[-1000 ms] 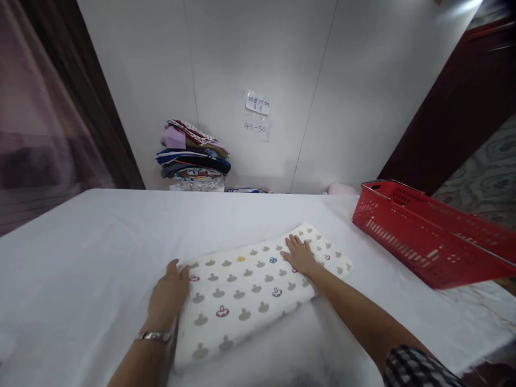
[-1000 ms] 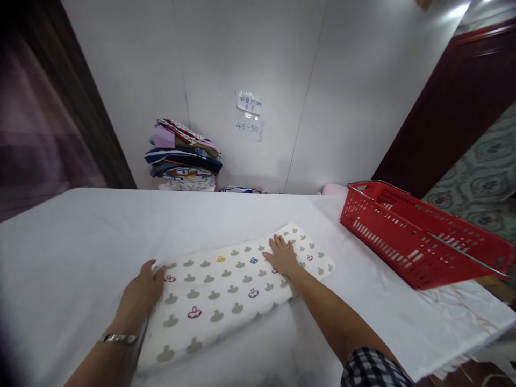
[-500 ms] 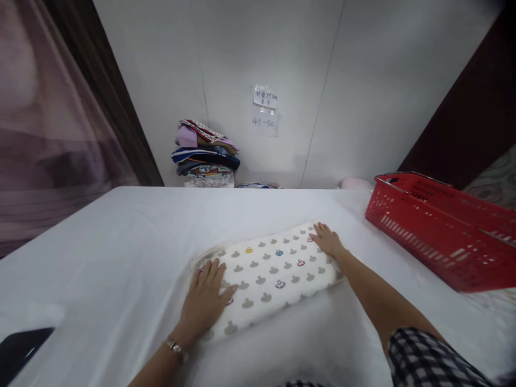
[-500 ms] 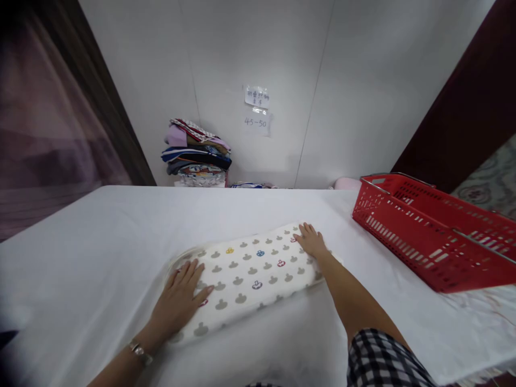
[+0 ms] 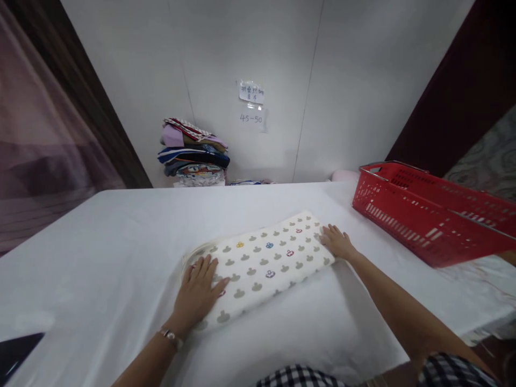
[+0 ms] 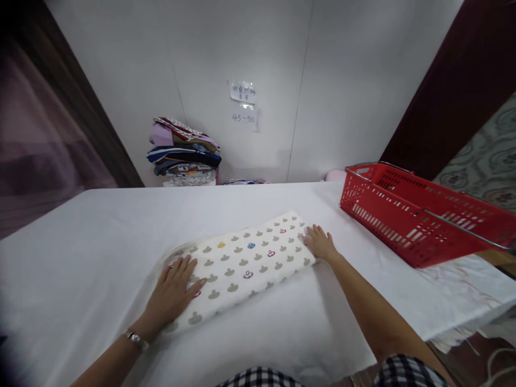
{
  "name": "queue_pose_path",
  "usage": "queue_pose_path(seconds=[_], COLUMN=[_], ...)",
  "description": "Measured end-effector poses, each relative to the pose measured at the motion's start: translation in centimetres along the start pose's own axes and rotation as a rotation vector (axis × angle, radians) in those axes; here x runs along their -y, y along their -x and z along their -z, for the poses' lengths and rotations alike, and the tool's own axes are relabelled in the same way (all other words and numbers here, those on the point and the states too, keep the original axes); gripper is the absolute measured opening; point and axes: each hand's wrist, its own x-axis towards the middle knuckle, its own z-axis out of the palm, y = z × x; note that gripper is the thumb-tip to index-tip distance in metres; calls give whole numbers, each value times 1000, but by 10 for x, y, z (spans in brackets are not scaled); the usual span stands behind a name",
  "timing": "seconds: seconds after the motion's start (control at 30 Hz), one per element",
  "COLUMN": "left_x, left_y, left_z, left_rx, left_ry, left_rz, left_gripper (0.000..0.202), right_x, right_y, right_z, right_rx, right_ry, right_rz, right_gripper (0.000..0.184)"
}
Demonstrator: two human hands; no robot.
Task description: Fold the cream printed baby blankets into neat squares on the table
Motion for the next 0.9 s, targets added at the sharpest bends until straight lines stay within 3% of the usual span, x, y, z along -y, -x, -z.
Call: queue_pose_path(seconds=[0.13,0.23,0.37,0.5,0.63,0.77,0.9], left_x=[4,6,-6,-41,-65,-60,-41], left_y=[-1,-5,-4,12,28,36,48], left_z=[-4,-2,10,28,36,37,39], left_rx=[-19,35,73,47,96,114,80], left_ry=[-18,-19,49,98,118,90,28], left_rz=[-1,46,93,-58,-240,-225,-183], left_gripper=[59,64,55,58,63,54,70], right_x=[-8,-6,13,52,75,69,37], right_y=[14,13,18,46,77,88,85], right_z=[-11,-4,6,-2,-14,-13,-9], right_rx=[18,36,-12,-91,-33,14,-58], right_ry=[35,43,49,0,-82,-98,-85], right_rz=[-11,4,-14,256,536,622,477], right_gripper=[53,50,56,60,63,61,58])
